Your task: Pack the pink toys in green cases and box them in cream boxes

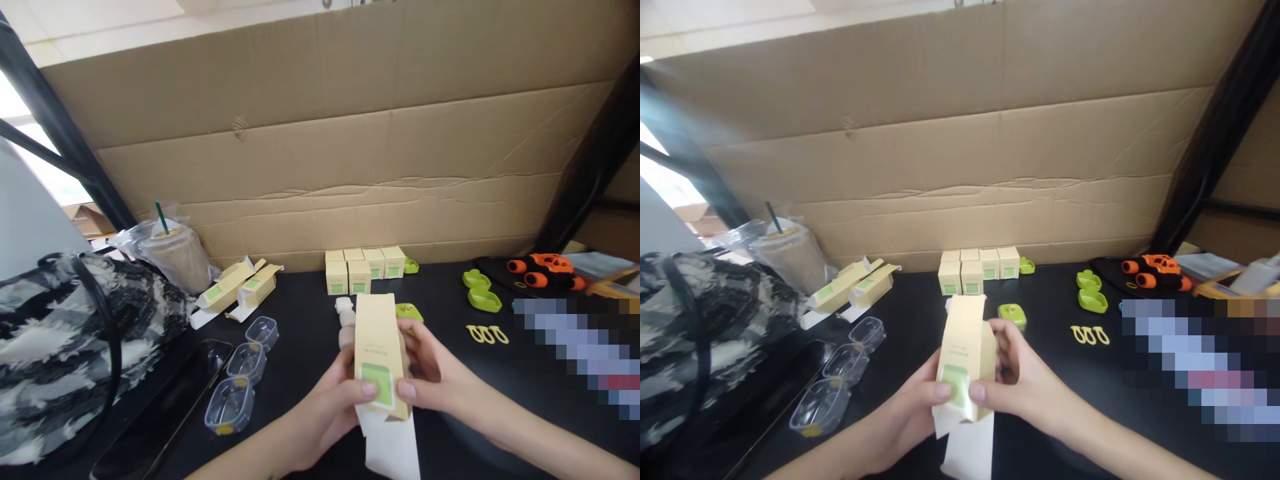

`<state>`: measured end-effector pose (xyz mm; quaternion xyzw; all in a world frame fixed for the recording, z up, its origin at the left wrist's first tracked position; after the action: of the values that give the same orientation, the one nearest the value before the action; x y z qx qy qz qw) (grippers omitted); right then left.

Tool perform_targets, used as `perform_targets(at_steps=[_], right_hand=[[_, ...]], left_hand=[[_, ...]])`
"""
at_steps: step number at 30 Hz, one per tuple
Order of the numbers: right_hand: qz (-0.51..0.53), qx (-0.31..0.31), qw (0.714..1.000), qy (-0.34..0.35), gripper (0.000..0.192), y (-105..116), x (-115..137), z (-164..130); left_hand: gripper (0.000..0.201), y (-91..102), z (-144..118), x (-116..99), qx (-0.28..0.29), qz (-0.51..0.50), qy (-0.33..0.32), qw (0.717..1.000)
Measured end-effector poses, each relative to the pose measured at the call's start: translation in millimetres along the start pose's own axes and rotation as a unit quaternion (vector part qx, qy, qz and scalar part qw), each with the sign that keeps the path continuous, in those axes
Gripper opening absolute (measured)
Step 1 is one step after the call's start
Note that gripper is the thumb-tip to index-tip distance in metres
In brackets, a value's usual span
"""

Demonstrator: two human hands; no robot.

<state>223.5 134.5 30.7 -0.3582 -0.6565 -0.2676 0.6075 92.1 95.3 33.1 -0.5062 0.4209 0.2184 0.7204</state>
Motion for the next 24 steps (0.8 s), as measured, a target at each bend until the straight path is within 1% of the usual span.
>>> perform_targets(at_steps=[4, 7, 9, 11, 12, 14, 16, 17, 18, 19, 21, 22, 24], right_hand=[[-0.057, -0.028, 0.997, 0.052, 0.065, 8, 7, -2], [-0.103, -0.067, 0.99, 0.068, 0.054, 10, 14, -6], [-0.153, -0.105, 0.978, 0.093, 0.046, 11, 18, -10], [-0.224, -0.136, 0.954, 0.145, 0.046, 12, 22, -15], [-0.268, -0.142, 0.937, 0.176, 0.048, 10, 24, -17], [-0.365, -0.136, 0.891, 0.233, 0.05, 6, 26, -21], [-0.448, -0.124, 0.844, 0.266, 0.046, 2, 27, -23], [-0.472, -0.12, 0.828, 0.278, 0.042, 1, 28, -24], [-0.481, -0.12, 0.82, 0.288, 0.037, 0, 30, -25], [-0.475, -0.121, 0.82, 0.296, 0.032, 0, 31, -25], [-0.441, -0.118, 0.837, 0.302, 0.023, -1, 32, -25], [-0.421, -0.116, 0.848, 0.3, 0.021, -1, 32, -25], [-0.389, -0.115, 0.867, 0.29, 0.02, 0, 30, -24]], left_hand=[[0.061, 4.7, 2, -10, -0.027, 0.058, -0.059, 0.996], [0.072, 8.6, 3, -16, -0.065, 0.093, -0.076, 0.991], [0.082, 10.6, 3, -18, -0.098, 0.093, -0.087, 0.987], [0.086, 10.8, 5, -20, -0.114, 0.087, -0.107, 0.984], [0.084, 10.7, 5, -20, -0.115, 0.086, -0.116, 0.983], [0.072, 10.8, 7, -19, -0.106, 0.086, -0.129, 0.982], [0.06, 11.6, 7, -17, -0.085, 0.084, -0.127, 0.985], [0.058, 11.8, 7, -16, -0.067, 0.082, -0.128, 0.986], [0.06, 11.3, 7, -14, -0.043, 0.081, -0.128, 0.988], [0.064, 10.5, 6, -13, -0.018, 0.083, -0.125, 0.988], [0.072, 9.8, 6, -11, 0.013, 0.097, -0.12, 0.988], [0.071, 10.4, 6, -10, 0.012, 0.109, -0.116, 0.987], [0.062, 12.6, 7, -9, -0.012, 0.133, -0.106, 0.985]])
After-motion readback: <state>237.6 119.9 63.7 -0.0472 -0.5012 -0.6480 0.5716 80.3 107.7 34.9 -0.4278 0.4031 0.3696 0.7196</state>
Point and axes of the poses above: each hand's wrist, its own z-axis towards the middle knuckle, its own y-axis out of the back of the hand, x = y × z, the point moved 5 cm from there along z, towards the middle knuckle, and after that the axes turned 15 degrees about -y, right-handed, at the moved point
